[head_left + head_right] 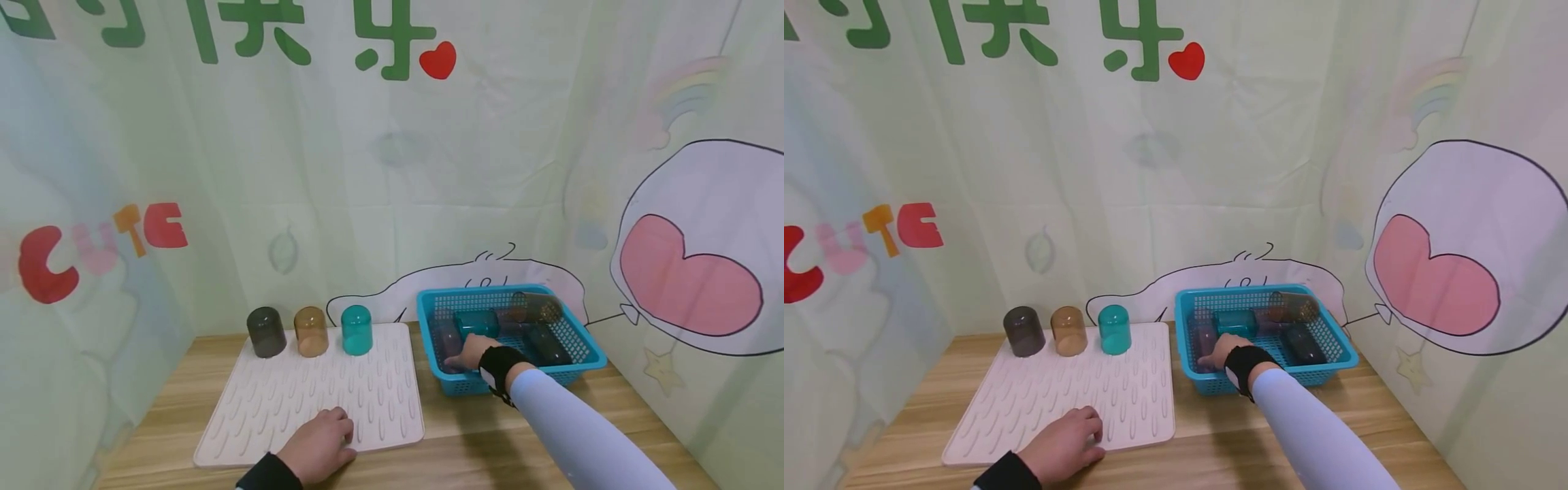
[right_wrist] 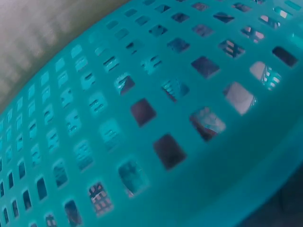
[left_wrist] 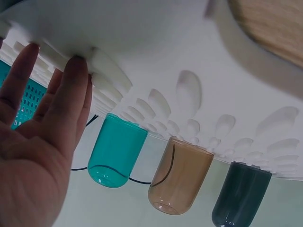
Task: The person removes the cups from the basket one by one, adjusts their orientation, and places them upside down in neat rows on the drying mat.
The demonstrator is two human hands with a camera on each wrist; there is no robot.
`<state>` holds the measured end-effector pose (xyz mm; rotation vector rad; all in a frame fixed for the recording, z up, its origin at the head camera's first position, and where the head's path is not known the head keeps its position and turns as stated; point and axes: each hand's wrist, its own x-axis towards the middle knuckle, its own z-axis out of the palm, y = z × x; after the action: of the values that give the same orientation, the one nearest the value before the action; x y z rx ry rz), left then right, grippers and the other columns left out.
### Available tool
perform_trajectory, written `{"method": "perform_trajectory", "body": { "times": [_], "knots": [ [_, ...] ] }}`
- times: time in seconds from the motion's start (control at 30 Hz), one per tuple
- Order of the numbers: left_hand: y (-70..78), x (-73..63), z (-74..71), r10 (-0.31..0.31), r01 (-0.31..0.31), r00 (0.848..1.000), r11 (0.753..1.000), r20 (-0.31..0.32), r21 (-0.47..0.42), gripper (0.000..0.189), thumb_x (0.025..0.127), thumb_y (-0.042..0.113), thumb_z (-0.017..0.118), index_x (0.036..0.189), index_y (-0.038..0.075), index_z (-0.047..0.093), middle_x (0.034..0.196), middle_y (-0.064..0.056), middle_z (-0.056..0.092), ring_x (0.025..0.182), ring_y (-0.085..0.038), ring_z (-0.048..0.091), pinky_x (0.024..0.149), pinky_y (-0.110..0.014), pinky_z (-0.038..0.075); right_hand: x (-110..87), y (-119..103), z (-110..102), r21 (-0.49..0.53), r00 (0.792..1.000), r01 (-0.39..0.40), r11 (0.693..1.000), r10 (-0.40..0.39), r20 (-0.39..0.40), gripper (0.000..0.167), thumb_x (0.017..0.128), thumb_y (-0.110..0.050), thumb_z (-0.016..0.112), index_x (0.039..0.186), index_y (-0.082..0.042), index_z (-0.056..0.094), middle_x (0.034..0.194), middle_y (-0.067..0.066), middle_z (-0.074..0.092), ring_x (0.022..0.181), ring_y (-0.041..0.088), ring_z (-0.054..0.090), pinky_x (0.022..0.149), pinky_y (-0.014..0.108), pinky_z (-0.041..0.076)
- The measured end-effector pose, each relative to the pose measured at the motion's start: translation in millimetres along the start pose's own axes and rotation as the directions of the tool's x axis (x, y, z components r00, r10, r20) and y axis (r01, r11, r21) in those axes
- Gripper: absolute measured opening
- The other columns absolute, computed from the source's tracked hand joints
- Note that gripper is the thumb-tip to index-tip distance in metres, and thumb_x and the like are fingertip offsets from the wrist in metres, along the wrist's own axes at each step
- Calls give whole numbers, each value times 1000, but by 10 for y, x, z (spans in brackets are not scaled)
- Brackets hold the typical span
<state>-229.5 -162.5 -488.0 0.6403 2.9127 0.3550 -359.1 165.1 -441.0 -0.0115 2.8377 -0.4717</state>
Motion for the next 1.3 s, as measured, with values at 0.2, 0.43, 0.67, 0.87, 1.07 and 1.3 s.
{"method": "perform_trajectory", "body": {
  "times": [0.2,0.43,0.67,0.87,1.07,1.3],
  "knots": [
    [35,-4,-21,-8,8,1000,1000,8,-8,22,89,35,77,85,18,65,93,3,55,79,-14,45,71,-33,49,12,-8,39,-44,1000,-12,999,13,23,70,89,-59,70,124,1,66,117,13,71,94,25,63,95,50,56],
    [45,-6,-17,-3,3,1000,1000,3,-5,21,89,35,77,85,18,64,92,3,55,79,-14,44,70,-33,48,38,-13,51,-48,999,4,999,-2,38,67,90,-57,69,122,2,67,117,14,71,98,25,64,99,50,54],
    [44,-7,-6,3,-3,1000,1000,-3,-2,22,89,36,77,84,19,64,92,3,55,79,-14,44,70,-33,48,28,-18,46,9,1000,-15,1000,15,23,68,89,-50,72,128,5,61,123,19,68,107,30,65,101,52,53],
    [43,-6,-4,-4,4,1000,1000,-2,-6,21,89,35,77,84,19,64,92,3,55,79,-14,45,71,-33,48,-27,-11,-1,39,1000,-8,999,8,10,79,92,-43,71,145,9,44,142,28,55,128,41,57,109,57,46],
    [30,-1,-7,-14,14,1000,1000,7,-5,22,89,36,77,84,19,64,92,4,55,79,-14,45,71,-33,48,-22,59,-45,76,1000,11,997,-11,-6,79,89,-44,72,143,7,45,140,26,58,118,37,60,106,59,48],
    [9,-7,1,0,0,1000,1000,-5,10,23,89,37,77,84,19,63,92,4,55,80,-14,45,71,-34,48,-87,138,-121,100,999,40,994,-37,-24,77,90,-46,69,145,4,46,140,23,58,116,35,61,105,61,48]
  ]
}}
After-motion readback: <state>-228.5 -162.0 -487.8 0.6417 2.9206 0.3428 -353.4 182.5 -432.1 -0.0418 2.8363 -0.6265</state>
